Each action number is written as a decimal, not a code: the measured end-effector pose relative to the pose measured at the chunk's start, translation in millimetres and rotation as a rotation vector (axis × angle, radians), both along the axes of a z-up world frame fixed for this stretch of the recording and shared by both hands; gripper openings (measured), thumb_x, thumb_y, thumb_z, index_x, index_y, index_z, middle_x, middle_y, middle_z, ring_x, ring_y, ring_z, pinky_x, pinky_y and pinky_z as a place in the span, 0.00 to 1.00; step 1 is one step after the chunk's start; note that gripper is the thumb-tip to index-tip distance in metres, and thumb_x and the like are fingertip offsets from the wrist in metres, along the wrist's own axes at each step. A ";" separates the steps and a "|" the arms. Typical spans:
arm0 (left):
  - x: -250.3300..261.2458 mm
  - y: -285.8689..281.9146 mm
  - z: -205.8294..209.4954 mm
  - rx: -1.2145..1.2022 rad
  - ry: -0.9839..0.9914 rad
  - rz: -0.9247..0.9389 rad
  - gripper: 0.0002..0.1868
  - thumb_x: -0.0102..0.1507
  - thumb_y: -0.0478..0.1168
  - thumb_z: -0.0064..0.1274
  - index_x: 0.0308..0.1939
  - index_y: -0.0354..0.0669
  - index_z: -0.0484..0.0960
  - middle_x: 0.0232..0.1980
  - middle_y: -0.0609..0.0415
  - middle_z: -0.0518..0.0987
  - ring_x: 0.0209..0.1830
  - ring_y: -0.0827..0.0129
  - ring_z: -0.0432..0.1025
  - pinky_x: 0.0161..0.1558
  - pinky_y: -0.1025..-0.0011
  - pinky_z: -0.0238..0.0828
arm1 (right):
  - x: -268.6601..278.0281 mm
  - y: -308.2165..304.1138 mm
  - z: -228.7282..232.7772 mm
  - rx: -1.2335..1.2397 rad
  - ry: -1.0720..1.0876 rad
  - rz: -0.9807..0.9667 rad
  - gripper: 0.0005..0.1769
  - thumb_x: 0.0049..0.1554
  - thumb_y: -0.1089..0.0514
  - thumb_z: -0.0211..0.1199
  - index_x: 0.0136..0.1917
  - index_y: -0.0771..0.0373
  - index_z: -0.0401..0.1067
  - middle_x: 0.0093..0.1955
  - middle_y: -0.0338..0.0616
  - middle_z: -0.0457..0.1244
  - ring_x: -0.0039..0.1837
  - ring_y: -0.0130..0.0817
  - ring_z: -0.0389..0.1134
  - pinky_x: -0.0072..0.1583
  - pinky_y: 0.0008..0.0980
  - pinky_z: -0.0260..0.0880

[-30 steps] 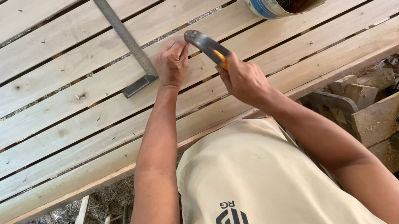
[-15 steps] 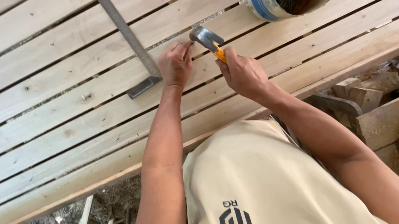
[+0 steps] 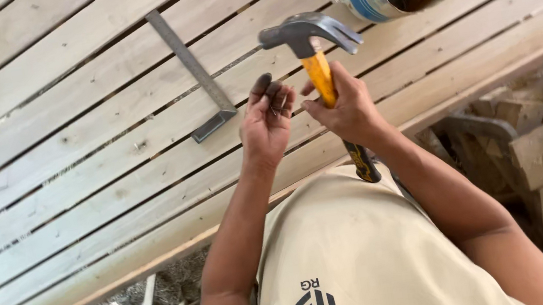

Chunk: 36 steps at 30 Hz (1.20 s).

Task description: The person hammers nails into a wooden pallet using a claw hammer. They repeatedly pick up nails from a bucket and drive them into the slats, occasionally repositioning a small wooden block.

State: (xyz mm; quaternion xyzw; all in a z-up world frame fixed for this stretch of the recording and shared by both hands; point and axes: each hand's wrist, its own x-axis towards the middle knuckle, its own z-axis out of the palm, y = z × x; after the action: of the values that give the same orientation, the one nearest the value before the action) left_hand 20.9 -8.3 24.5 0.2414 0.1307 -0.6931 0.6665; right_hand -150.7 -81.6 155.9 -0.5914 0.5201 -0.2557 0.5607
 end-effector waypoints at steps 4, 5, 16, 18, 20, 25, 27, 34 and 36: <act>-20.7 -17.2 21.0 0.037 0.021 0.002 0.17 0.74 0.31 0.33 0.65 0.36 0.72 0.61 0.41 0.79 0.63 0.54 0.75 0.70 0.54 0.67 | 13.8 -4.6 -0.5 -0.060 0.143 0.003 0.21 0.53 0.62 0.73 0.52 0.66 0.63 0.43 0.48 0.69 0.43 0.35 0.75 0.43 0.33 0.74; -21.1 -16.6 27.2 0.007 0.025 0.012 0.17 0.74 0.31 0.33 0.65 0.36 0.71 0.61 0.40 0.79 0.63 0.54 0.74 0.69 0.54 0.67 | 15.8 -0.6 0.1 -0.063 0.190 0.014 0.21 0.53 0.62 0.74 0.51 0.67 0.63 0.42 0.49 0.68 0.42 0.38 0.75 0.44 0.34 0.74; -18.6 -19.3 61.1 -0.050 0.037 0.017 0.16 0.74 0.31 0.34 0.64 0.34 0.70 0.62 0.40 0.78 0.62 0.56 0.73 0.69 0.58 0.66 | 16.9 7.3 2.7 -0.146 0.180 0.051 0.16 0.57 0.64 0.70 0.51 0.66 0.63 0.43 0.50 0.68 0.44 0.43 0.73 0.45 0.38 0.72; -11.0 -19.9 61.8 -0.022 0.005 0.054 0.16 0.71 0.31 0.34 0.60 0.35 0.71 0.58 0.39 0.79 0.61 0.54 0.74 0.70 0.58 0.68 | 14.4 4.6 3.9 -0.130 0.181 0.044 0.14 0.58 0.65 0.69 0.50 0.66 0.64 0.41 0.48 0.68 0.41 0.38 0.72 0.44 0.36 0.71; -3.7 -17.4 62.6 0.010 -0.072 0.036 0.14 0.69 0.31 0.36 0.57 0.34 0.73 0.54 0.42 0.81 0.57 0.57 0.76 0.63 0.61 0.71 | 9.3 2.4 6.3 -0.112 0.142 0.041 0.12 0.59 0.66 0.68 0.49 0.65 0.64 0.41 0.44 0.68 0.39 0.31 0.68 0.42 0.33 0.69; -14.8 1.0 65.2 -0.097 -0.389 -0.218 0.10 0.68 0.28 0.51 0.54 0.34 0.79 0.46 0.51 0.80 0.40 0.73 0.71 0.44 0.75 0.69 | -6.4 -2.1 13.8 0.147 0.029 0.011 0.10 0.60 0.66 0.65 0.48 0.63 0.64 0.35 0.37 0.63 0.32 0.20 0.62 0.33 0.26 0.63; -28.4 5.9 65.1 -0.088 -0.390 -0.247 0.07 0.69 0.30 0.56 0.51 0.36 0.80 0.42 0.56 0.79 0.35 0.78 0.67 0.38 0.79 0.64 | -10.9 -2.7 14.7 0.183 -0.026 0.012 0.10 0.60 0.66 0.64 0.49 0.63 0.63 0.35 0.35 0.62 0.32 0.19 0.61 0.33 0.24 0.62; -14.6 -30.3 55.0 0.043 -0.916 -0.271 0.06 0.67 0.32 0.56 0.48 0.39 0.82 0.41 0.62 0.81 0.38 0.83 0.70 0.40 0.81 0.67 | -21.9 -12.6 7.2 0.165 0.062 0.007 0.10 0.61 0.61 0.66 0.49 0.64 0.65 0.34 0.37 0.63 0.32 0.21 0.62 0.34 0.26 0.65; 12.6 -63.7 39.4 0.037 -1.240 -0.213 0.04 0.68 0.31 0.58 0.46 0.40 0.84 0.39 0.61 0.79 0.36 0.82 0.68 0.38 0.80 0.64 | -25.4 -15.6 2.6 0.105 0.109 -0.001 0.11 0.62 0.59 0.66 0.49 0.65 0.65 0.35 0.38 0.63 0.33 0.22 0.63 0.35 0.27 0.65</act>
State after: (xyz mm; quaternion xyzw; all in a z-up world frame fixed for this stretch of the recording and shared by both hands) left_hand 33.5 -72.1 63.9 0.6215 -0.2930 -0.4845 0.5414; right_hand -176.1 -97.2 158.5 -0.5739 0.5629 -0.1961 0.5615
